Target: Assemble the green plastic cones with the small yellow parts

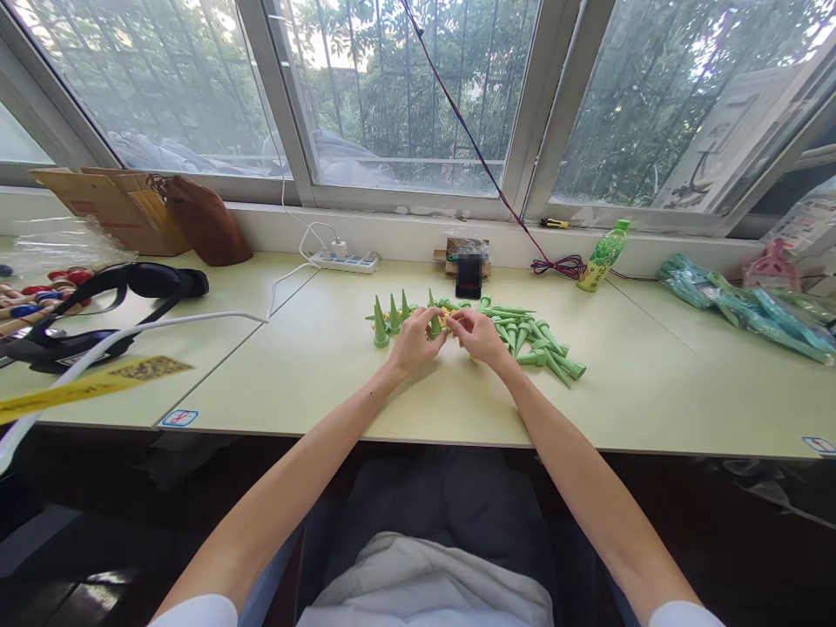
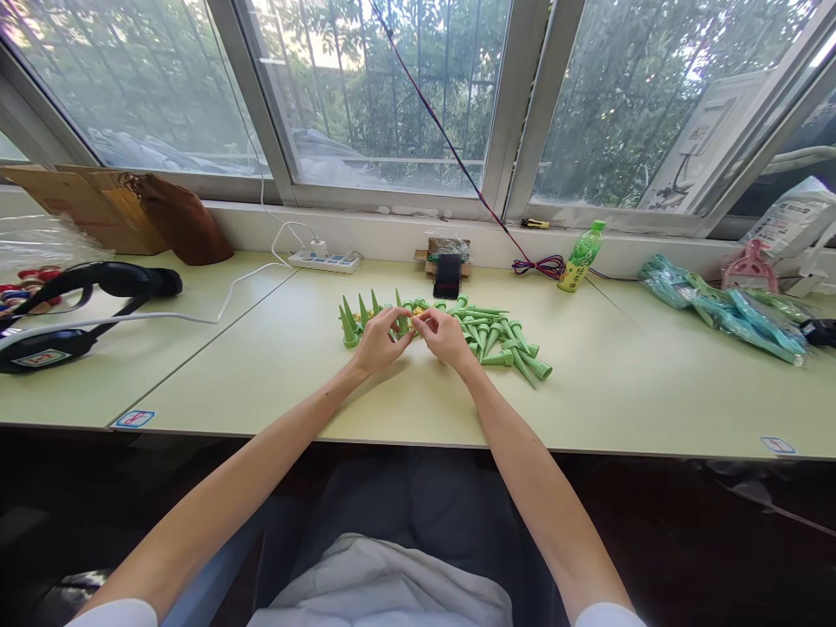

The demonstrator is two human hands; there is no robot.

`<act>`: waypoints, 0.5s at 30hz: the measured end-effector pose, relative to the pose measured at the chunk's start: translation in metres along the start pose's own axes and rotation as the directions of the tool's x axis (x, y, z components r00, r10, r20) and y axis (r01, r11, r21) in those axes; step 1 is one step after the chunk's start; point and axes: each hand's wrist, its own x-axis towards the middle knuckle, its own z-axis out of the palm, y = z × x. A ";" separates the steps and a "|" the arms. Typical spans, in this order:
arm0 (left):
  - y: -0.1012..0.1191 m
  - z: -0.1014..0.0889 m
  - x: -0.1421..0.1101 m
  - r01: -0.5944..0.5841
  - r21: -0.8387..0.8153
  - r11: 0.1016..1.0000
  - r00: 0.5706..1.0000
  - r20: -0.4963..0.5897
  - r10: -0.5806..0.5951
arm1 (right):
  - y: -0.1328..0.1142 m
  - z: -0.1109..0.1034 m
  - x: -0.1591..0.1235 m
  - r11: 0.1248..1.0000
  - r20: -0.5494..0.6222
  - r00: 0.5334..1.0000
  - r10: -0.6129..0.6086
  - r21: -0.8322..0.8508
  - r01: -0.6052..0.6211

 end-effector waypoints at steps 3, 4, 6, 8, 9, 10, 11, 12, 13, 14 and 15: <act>0.001 0.000 0.000 0.005 -0.007 1.000 1.000 0.005 -0.005 | 0.003 0.001 0.001 0.998 0.018 1.000 -0.003 0.064 0.002; 0.001 0.000 0.000 0.006 -0.008 1.000 1.000 0.006 -0.006 | 0.005 0.001 0.001 0.996 0.025 1.000 -0.002 0.086 0.000; 0.002 -0.001 0.000 0.006 -0.005 1.000 1.000 0.007 -0.006 | 0.007 0.002 0.002 0.993 0.032 0.999 0.000 0.117 -0.004; 0.002 -0.001 0.000 0.004 -0.001 1.000 1.000 0.008 -0.004 | 0.009 0.002 0.003 0.992 0.033 0.999 0.000 0.127 -0.004; 0.002 -0.001 -0.001 0.003 0.001 1.000 1.000 0.009 -0.003 | 0.009 0.002 0.003 0.992 0.034 0.999 -0.002 0.126 -0.003; 0.002 -0.001 -0.001 0.003 0.003 1.000 1.000 0.011 -0.003 | 0.009 0.002 0.003 0.993 0.034 0.999 -0.003 0.121 -0.002; 0.002 -0.001 -0.001 0.002 0.004 1.000 1.000 0.013 -0.002 | 0.008 0.002 0.002 0.994 0.035 0.999 -0.002 0.114 -0.002; 0.001 0.000 -0.001 0.002 0.005 1.000 1.000 0.015 -0.002 | 0.007 0.002 0.002 0.994 0.033 0.999 0.000 0.106 -0.003; 0.001 0.000 -0.001 0.000 0.005 1.000 1.000 0.016 -0.001 | 0.006 0.001 0.002 0.995 0.030 1.000 0.004 0.100 -0.006; 0.001 0.000 -0.001 -0.001 0.005 1.000 1.000 0.016 0.001 | 0.004 0.001 0.001 0.995 0.026 1.000 0.009 0.095 -0.011; 0.001 0.000 -0.001 -0.004 0.005 1.000 1.000 0.016 0.004 | 0.003 0.001 0.001 0.996 0.023 1.000 0.015 0.092 -0.017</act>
